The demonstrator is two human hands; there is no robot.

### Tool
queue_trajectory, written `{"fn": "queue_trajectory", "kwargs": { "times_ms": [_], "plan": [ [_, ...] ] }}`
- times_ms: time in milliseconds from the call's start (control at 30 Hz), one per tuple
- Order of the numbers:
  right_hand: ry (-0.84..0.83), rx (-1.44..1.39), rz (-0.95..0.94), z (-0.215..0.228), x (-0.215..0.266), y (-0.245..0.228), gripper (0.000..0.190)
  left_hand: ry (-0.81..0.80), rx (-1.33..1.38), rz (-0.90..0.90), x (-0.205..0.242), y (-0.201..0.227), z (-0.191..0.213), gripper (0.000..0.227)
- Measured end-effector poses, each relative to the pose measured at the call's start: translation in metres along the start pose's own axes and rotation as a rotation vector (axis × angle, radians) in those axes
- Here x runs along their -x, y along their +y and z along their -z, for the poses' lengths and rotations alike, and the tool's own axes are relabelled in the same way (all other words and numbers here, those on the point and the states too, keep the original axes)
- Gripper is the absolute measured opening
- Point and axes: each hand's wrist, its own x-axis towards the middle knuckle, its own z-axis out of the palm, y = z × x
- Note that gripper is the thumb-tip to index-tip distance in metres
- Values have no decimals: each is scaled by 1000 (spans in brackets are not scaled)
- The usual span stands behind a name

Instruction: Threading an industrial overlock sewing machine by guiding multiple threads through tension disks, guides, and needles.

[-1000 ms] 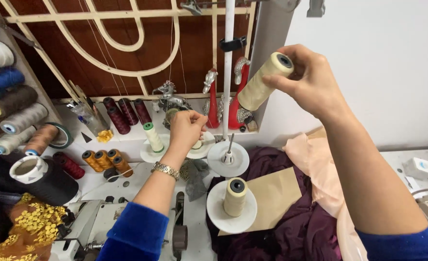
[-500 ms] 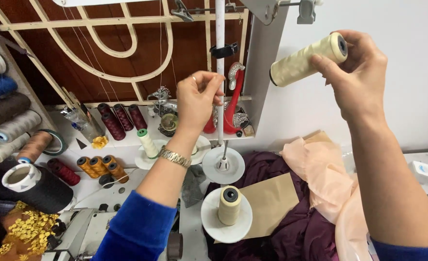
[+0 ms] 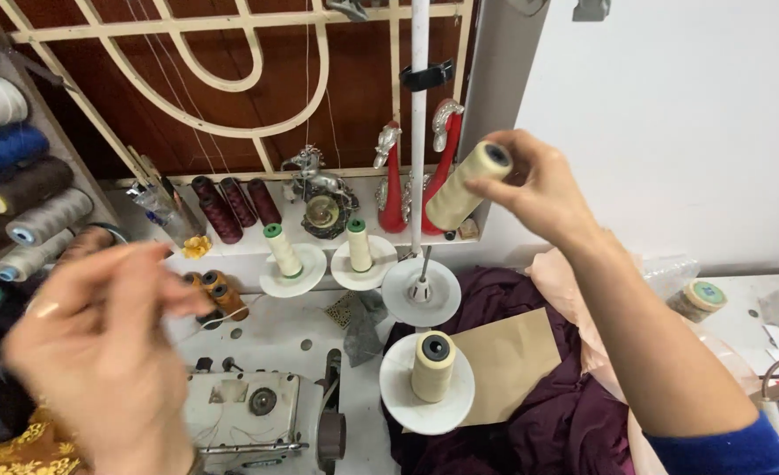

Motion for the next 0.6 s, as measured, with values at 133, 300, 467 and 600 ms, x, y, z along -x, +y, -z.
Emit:
{"fn": "queue_trajectory", "kwargs": {
  "times_ms": [133, 300, 467, 600],
  "plan": [
    [-160, 92, -50, -22, 2, 5, 42, 152, 95, 125, 16, -5, 44, 24],
    [-269, 199, 99, -55, -3, 50, 42, 134, 104, 158, 23, -11, 61, 31],
    [-377, 255, 116, -89, -1, 93, 42, 132, 112, 174, 24, -1, 56, 29],
    [-363, 293, 91, -95, 2, 94, 43, 122, 138, 191, 25, 5, 54, 28]
  ]
}}
